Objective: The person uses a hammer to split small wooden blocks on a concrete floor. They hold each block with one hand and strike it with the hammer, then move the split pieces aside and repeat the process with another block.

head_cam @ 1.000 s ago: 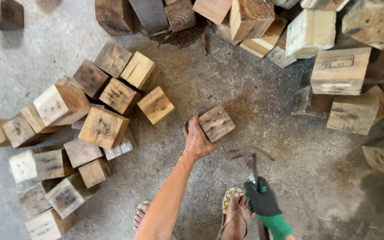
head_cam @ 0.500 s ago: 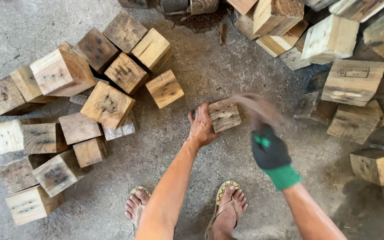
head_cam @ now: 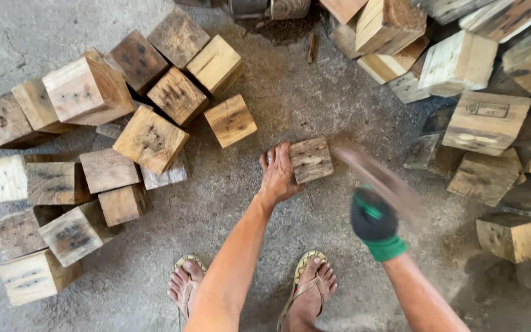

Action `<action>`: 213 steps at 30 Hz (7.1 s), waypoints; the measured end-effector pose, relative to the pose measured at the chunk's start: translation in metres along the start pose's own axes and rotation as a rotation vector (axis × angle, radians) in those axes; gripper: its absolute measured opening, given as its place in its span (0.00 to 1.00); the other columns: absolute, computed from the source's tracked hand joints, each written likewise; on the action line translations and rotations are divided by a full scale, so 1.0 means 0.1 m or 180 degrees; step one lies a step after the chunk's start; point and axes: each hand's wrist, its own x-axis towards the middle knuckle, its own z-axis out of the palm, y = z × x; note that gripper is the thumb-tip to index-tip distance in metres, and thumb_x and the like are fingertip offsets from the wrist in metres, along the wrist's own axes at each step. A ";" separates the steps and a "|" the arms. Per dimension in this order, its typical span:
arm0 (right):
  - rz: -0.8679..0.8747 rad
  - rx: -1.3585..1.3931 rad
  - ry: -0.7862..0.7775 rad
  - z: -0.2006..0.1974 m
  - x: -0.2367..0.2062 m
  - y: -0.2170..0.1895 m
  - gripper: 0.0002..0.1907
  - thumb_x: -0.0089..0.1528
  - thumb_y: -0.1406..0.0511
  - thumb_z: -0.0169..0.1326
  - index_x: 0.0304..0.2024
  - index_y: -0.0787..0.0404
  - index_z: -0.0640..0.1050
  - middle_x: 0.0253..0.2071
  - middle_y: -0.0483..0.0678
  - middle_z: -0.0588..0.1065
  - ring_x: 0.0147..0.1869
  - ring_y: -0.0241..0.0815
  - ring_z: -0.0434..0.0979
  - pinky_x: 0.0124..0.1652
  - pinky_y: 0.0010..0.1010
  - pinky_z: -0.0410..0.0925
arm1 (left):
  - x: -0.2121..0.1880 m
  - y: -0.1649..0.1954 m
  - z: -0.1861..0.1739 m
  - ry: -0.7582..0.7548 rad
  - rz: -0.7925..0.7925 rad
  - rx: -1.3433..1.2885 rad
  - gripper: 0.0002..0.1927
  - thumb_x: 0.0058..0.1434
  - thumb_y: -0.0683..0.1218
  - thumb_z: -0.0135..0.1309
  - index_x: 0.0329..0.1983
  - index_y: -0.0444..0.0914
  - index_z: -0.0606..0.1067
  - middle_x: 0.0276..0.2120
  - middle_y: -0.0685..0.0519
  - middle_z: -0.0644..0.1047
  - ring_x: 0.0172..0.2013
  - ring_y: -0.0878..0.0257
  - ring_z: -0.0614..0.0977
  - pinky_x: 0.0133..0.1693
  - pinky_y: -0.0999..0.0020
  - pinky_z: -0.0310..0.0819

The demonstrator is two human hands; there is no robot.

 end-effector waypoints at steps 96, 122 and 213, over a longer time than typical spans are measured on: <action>0.3674 0.3153 0.0392 0.50 -1.36 0.66 0.13 0.62 0.59 0.58 0.34 0.58 0.69 0.16 0.47 0.67 0.14 0.40 0.65 0.16 0.36 0.62 | 0.10 1.25 -0.63 -0.1992 0.1246 0.1725 0.54 0.55 0.69 0.60 0.73 0.35 0.52 0.70 0.36 0.53 0.67 0.39 0.62 0.63 0.39 0.59; 0.3659 0.2787 0.0196 0.70 -1.32 0.95 0.13 0.60 0.58 0.60 0.36 0.58 0.73 0.18 0.46 0.69 0.16 0.41 0.65 0.17 0.36 0.62 | -0.03 0.49 -0.04 -0.0060 -0.1204 -0.2352 0.25 0.67 0.50 0.56 0.64 0.35 0.71 0.52 0.48 0.79 0.50 0.64 0.78 0.51 0.69 0.74; -0.1264 -0.1185 -0.0069 0.26 1.09 0.21 0.43 0.48 0.66 0.68 0.66 0.52 0.67 0.71 0.56 0.63 0.74 0.64 0.59 0.67 0.54 0.62 | 0.45 0.29 -0.64 -0.0579 -0.2349 -0.4438 0.33 0.69 0.63 0.32 0.69 0.39 0.64 0.61 0.43 0.71 0.57 0.54 0.76 0.52 0.50 0.74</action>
